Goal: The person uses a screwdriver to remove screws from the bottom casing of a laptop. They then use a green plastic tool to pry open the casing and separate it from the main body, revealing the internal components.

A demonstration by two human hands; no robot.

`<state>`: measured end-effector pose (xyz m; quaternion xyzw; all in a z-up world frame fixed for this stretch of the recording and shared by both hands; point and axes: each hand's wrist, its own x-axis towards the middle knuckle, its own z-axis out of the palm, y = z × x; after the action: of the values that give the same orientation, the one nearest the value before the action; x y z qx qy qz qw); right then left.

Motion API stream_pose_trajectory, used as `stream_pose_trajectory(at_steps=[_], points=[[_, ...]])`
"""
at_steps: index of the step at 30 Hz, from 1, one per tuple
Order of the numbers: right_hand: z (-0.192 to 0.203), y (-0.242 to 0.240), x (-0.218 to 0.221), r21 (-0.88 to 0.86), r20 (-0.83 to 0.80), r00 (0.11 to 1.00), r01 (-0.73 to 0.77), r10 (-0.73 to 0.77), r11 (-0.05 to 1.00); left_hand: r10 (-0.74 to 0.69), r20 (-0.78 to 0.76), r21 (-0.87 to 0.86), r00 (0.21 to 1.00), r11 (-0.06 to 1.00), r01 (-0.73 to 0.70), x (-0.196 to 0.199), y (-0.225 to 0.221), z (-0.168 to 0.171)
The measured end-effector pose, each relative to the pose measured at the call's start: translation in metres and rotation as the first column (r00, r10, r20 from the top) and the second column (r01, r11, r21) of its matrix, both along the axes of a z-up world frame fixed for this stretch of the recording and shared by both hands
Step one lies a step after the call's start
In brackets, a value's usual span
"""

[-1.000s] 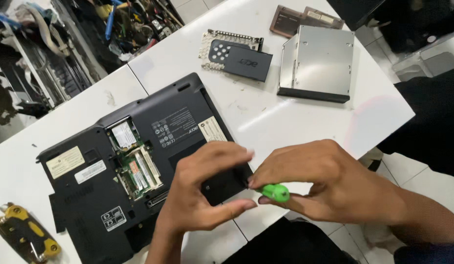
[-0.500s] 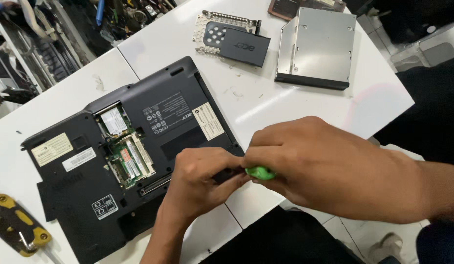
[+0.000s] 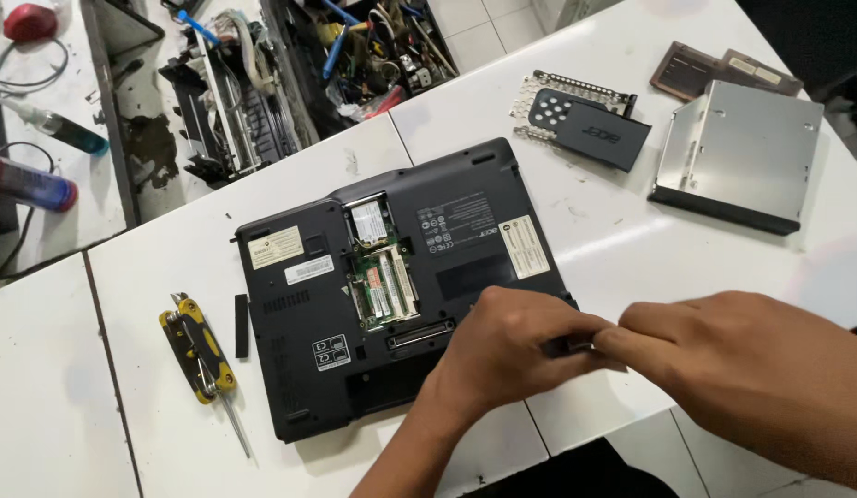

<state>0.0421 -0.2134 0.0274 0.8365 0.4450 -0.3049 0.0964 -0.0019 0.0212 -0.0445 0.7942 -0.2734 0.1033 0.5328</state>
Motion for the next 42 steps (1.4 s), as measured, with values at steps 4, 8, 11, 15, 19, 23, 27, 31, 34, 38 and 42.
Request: stream_pose_trajectory(at_steps=[4, 8, 11, 15, 19, 23, 27, 31, 34, 38, 42], points=[[-0.014, -0.014, -0.004, 0.155, 0.12, 0.991, -0.081, 0.063, 0.985, 0.006, 0.024, -0.005, 1.0, 1.0, -0.006, 0.0, -0.001, -0.007], [-0.006, -0.002, 0.01, 0.008, 0.145, 0.987, 0.066, -0.067, 0.998, -0.037, -0.004, 0.022, 0.999, 0.999, 0.037, 0.002, -0.001, -0.012], [-0.004, -0.008, 0.019, -0.018, 0.153, 0.988, -0.034, 0.037, 0.999, -0.043, -0.012, 0.061, 0.999, 0.997, 0.044, 0.005, 0.0, -0.012], [0.006, -0.005, 0.02, 0.011, 0.027, 0.948, -0.318, 0.318, 0.948, -0.075, -0.078, 0.048, 0.994, 0.996, 0.079, 0.001, 0.003, -0.011], [0.009, 0.012, 0.004, 0.029, 0.065, 0.878, -0.477, 0.475, 0.878, -0.084, -0.077, 0.006, 0.993, 0.996, 0.085, -0.002, 0.006, -0.013], [0.016, 0.025, -0.005, -0.193, -0.01, 0.899, -0.432, 0.438, 0.881, -0.078, -0.087, -0.008, 0.993, 0.997, 0.078, 0.0, 0.008, -0.014], [0.016, 0.028, -0.01, -0.264, -0.005, 0.971, -0.231, 0.238, 0.936, -0.071, -0.075, -0.013, 0.995, 0.997, 0.071, 0.001, 0.008, -0.018], [-0.002, 0.013, -0.021, -0.242, 0.106, 0.976, -0.159, 0.189, 0.957, -0.07, -0.102, -0.023, 0.992, 0.997, 0.068, -0.001, 0.007, -0.011], [-0.012, 0.009, -0.027, -0.196, 0.228, 0.964, -0.092, 0.136, 0.976, -0.063, -0.098, -0.027, 0.993, 0.998, 0.06, -0.001, 0.006, -0.014], [-0.018, 0.014, -0.032, -0.175, 0.403, 0.915, 0.084, -0.006, 0.981, -0.096, -0.131, -0.024, 0.987, 0.995, 0.093, 0.0, 0.008, -0.013], [-0.022, 0.006, -0.043, -0.213, 0.437, 0.896, 0.016, 0.081, 0.977, -0.109, -0.088, -0.019, 0.99, 0.994, 0.108, 0.001, 0.006, -0.018]])
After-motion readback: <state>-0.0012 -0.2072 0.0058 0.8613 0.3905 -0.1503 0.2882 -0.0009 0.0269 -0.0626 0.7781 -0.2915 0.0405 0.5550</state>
